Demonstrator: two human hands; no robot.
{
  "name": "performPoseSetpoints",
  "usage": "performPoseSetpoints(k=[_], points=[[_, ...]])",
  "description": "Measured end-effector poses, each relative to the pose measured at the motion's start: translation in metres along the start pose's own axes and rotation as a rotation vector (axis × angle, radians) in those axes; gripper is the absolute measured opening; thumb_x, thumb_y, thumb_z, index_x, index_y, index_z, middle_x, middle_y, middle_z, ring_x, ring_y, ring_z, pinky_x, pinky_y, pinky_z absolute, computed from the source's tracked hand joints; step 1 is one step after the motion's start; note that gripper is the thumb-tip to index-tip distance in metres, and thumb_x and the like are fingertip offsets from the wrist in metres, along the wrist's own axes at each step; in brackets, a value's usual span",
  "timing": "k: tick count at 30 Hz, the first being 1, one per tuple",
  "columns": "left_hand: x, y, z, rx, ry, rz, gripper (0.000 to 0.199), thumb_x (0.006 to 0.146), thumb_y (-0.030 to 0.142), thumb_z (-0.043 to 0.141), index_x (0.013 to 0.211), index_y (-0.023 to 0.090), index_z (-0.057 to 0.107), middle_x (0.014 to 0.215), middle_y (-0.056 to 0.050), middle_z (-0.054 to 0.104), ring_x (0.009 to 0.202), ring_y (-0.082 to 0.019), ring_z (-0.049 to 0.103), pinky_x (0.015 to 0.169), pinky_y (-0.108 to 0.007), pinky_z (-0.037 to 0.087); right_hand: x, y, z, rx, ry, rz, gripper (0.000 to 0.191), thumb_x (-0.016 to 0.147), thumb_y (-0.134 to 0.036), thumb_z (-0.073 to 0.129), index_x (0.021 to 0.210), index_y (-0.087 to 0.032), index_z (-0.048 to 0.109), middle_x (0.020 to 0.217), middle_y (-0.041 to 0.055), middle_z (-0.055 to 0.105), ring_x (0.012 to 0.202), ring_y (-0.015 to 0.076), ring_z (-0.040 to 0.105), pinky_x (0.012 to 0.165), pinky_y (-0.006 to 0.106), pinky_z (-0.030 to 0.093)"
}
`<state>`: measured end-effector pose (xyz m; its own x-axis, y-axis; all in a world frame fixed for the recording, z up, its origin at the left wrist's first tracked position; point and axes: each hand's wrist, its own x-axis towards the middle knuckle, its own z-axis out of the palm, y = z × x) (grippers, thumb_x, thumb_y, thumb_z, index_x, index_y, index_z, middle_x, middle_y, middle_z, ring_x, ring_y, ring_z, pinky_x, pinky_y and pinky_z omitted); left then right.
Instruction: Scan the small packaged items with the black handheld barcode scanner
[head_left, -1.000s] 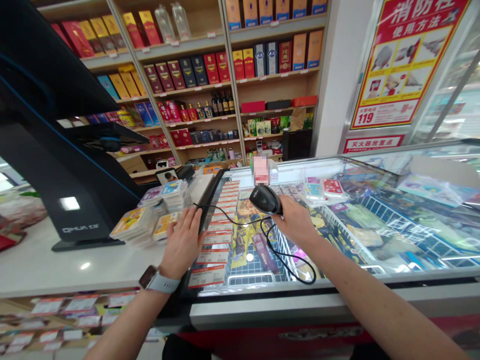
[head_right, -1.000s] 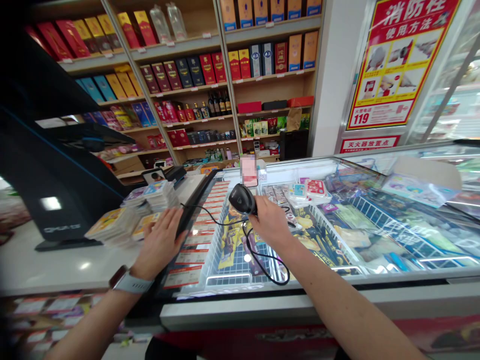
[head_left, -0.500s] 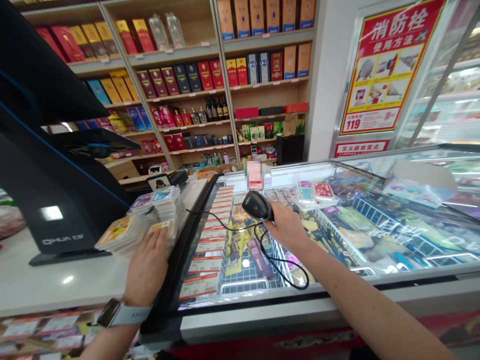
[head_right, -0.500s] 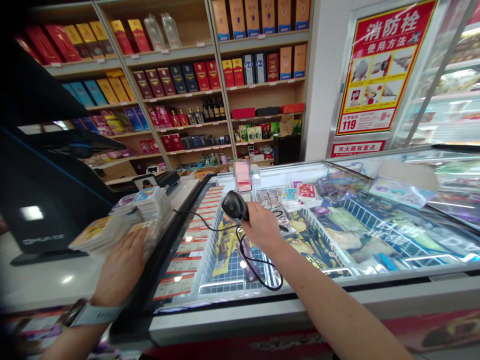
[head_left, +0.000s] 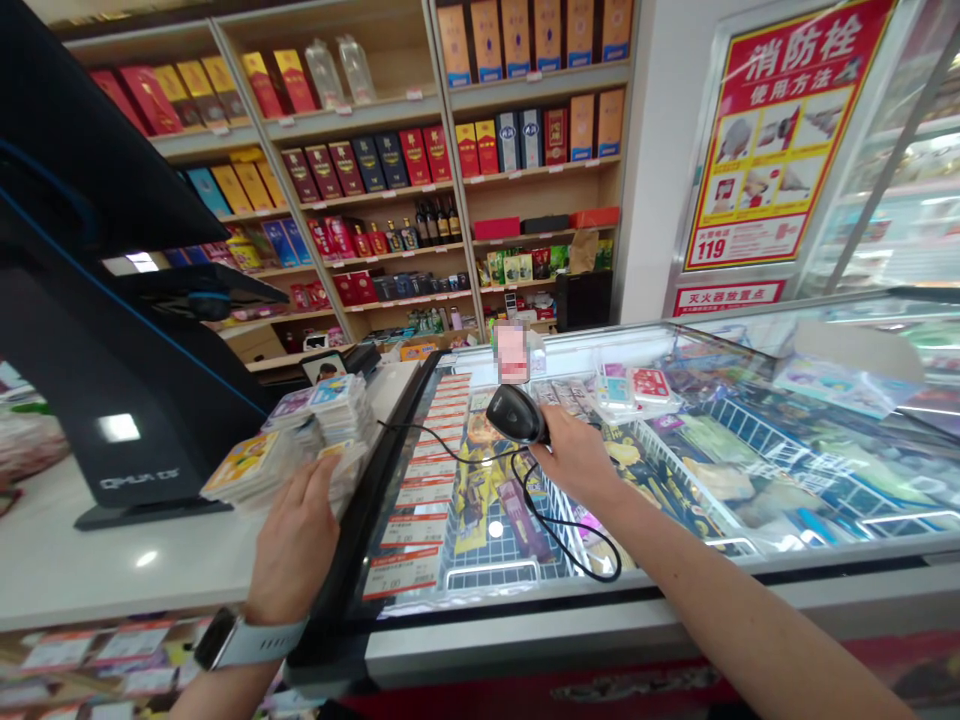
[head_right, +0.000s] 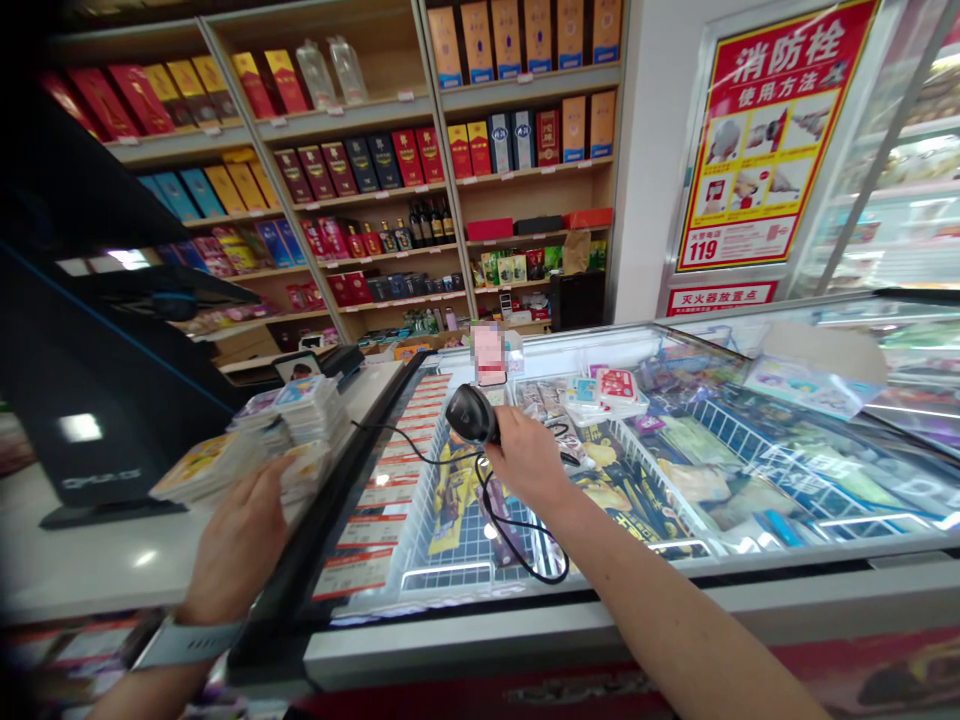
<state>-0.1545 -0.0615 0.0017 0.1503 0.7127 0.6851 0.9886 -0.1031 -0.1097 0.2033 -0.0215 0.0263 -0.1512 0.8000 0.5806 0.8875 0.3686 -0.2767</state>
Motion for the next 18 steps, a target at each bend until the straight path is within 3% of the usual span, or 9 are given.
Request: performPoseSetpoints(k=[9,18], points=[[0.026,0.051,0.002,-0.218,-0.034,0.062,0.039,0.090,0.015,0.035,0.127,0.016,0.048,0.122,-0.013,0.060,0.115,-0.026,0.056,0.100,-0.041,0.045,0.000,0.006,0.006,0.035,0.015,-0.021,0.023,0.083,-0.019,0.052,0.106,-0.017,0.054,0.102,0.0086,0.066,0.088,0.0219,0.061,0.072,0.029,0.040],[0.070,0.093,0.013,-0.281,-0.273,0.030,0.024,0.091,0.020,0.034,0.109,0.018,0.051,0.099,-0.008,0.067,0.096,-0.023,0.065,0.081,-0.033,0.050,0.001,0.008,0.005,0.041,0.021,-0.007,0.021,0.084,-0.021,0.053,0.105,-0.017,0.055,0.098,0.0078,0.067,0.085,0.0220,0.061,0.069,0.030,0.039]])
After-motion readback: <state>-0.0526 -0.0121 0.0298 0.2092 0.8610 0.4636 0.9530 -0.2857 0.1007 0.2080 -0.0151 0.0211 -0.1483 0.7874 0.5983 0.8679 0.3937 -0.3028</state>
